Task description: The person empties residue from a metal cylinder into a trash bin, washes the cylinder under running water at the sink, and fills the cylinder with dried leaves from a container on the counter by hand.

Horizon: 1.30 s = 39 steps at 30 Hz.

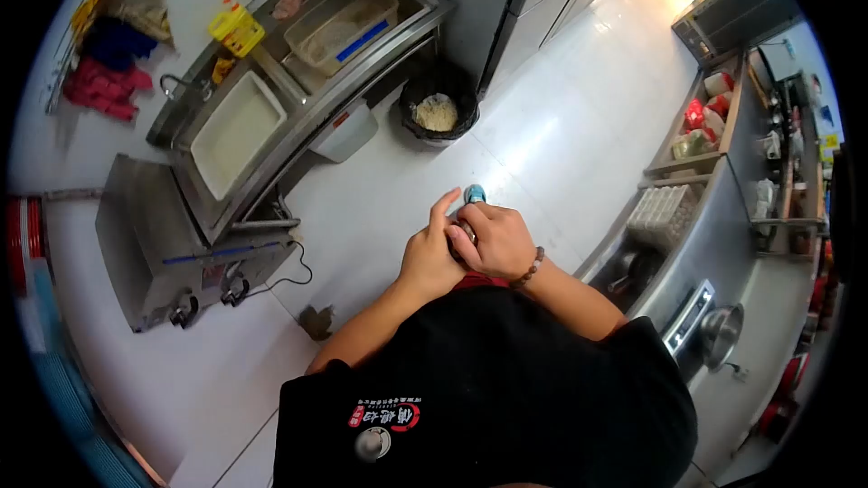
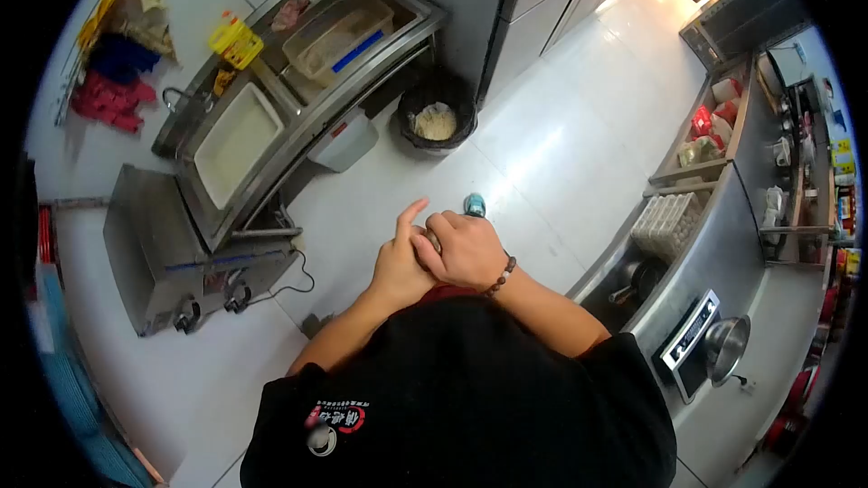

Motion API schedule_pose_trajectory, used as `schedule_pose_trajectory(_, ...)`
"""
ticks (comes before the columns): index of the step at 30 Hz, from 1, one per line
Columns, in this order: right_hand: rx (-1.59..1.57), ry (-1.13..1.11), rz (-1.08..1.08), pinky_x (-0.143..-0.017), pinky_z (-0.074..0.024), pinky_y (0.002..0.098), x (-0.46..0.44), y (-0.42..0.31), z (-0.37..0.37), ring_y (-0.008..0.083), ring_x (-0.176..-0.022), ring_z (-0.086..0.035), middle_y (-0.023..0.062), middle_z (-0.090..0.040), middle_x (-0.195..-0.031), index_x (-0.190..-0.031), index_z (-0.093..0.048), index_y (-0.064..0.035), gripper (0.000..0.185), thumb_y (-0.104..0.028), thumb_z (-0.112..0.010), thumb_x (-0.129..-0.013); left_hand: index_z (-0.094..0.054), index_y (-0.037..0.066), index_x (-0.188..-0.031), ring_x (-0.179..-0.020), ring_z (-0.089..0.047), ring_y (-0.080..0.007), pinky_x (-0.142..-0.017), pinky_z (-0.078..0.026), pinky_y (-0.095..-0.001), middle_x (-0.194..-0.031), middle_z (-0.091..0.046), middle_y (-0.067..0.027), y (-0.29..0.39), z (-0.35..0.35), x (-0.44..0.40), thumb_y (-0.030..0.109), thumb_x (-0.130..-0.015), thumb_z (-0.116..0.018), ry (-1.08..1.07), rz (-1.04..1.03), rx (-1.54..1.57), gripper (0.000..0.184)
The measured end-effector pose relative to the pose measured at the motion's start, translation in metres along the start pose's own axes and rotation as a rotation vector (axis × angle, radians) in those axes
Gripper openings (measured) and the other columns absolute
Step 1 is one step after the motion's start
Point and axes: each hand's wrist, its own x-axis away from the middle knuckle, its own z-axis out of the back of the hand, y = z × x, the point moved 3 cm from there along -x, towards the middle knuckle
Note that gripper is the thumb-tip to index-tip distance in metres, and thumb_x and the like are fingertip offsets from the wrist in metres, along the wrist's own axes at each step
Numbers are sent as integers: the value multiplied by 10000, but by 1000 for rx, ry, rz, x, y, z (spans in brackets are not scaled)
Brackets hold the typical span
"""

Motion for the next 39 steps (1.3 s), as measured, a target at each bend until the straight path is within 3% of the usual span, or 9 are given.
schedule_pose_trajectory(4, -133, 9, 55, -580, -527, 445, -50, 72, 38, 344, -609, -642, 129, -653, -763, -879, -662, -53, 218, -251, -697, -963, -379, 129, -1545, -923, -763, -430, -812, -598, -484, -1000, -758, -172, 26, -13, -92, 151, -846, -832, -176, 200, 88, 834)
schedule_pose_trajectory(8, -189, 17, 111, -578, -555, 432, -105, 124, 91, 350, -604, -662, 136, -684, -785, -969, -702, -27, 145, -168, -681, -945, -377, 120, -1545, -981, -766, -429, -843, -599, -472, -1028, -757, -189, 55, -25, -174, 136, -835, -833, -176, 172, 152, 844)
schedule_pose_trajectory(19, -340, -41, 204, -587, -549, 435, -222, 199, 115, 355, -613, -637, 130, -657, -778, -890, -662, -43, 196, -224, -663, -963, -441, 101, -1531, -986, -775, -426, -884, -602, -447, -982, -772, -201, 66, -8, -298, 123, -809, -817, -119, 137, 148, 815)
schedule_pose_trajectory(23, -294, -92, 245, -600, -559, 440, -267, 209, 113, 359, -626, -647, 143, -671, -805, -966, -688, -25, 176, -195, -646, -953, -452, 95, -1540, -1166, -740, -350, -979, -573, -427, -1220, -737, -189, 42, 12, -336, 97, -786, -813, -214, 199, 269, 836)
schedule_pose_trajectory(24, -350, -77, 289, -618, -574, 438, -278, 206, 115, 358, -643, -662, 144, -689, -833, -979, -693, -20, 181, -189, -633, -956, -465, 74, -1527, -1277, -666, -283, -1051, -530, -407, -1361, -663, -160, 24, 11, -339, 72, -768, -807, -266, 208, 522, 833)
schedule_pose_trajectory(29, -218, -205, 354, -684, -622, 420, -334, 201, 101, 353, -720, -719, 162, -735, -944, -1034, -710, 3, 223, -177, -595, -970, -476, 41, -1513, -1315, -599, -258, -1114, -481, -393, -1389, -604, -121, -12, 43, -375, 39, -755, -816, -424, 136, 679, 831)
schedule_pose_trajectory(32, -248, -185, 280, -744, -620, 443, -366, 201, 90, 380, -806, -727, 177, -732, -1002, -1089, -694, 6, 264, -224, -592, -1010, -455, 50, -1544, -1345, -601, -306, -1135, -479, -412, -1446, -593, -145, -19, 72, -401, 53, -764, -853, -277, -38, 483, 876)
schedule_pose_trajectory(35, -296, -177, 171, -821, -604, 451, -385, 203, 80, 406, -909, -727, 198, -724, -1051, -1183, -680, 14, 342, -289, -569, -1067, -434, 55, -1555, -1366, -573, -253, -1138, -468, -406, -1458, -580, -145, -17, 99, -424, 59, -768, -882, -226, -48, 425, 906)
schedule_pose_trajectory(39, -448, -50, -135, -916, -587, 426, -399, 217, 83, 391, -1026, -745, 213, -741, -1110, -1249, -694, 14, 358, -274, -535, -1108, -370, 48, -1603, -1405, -567, -281, -1160, -461, -416, -1507, -567, -181, -31, 116, -445, 159, -767, -959, -317, 71, 371, 1029)
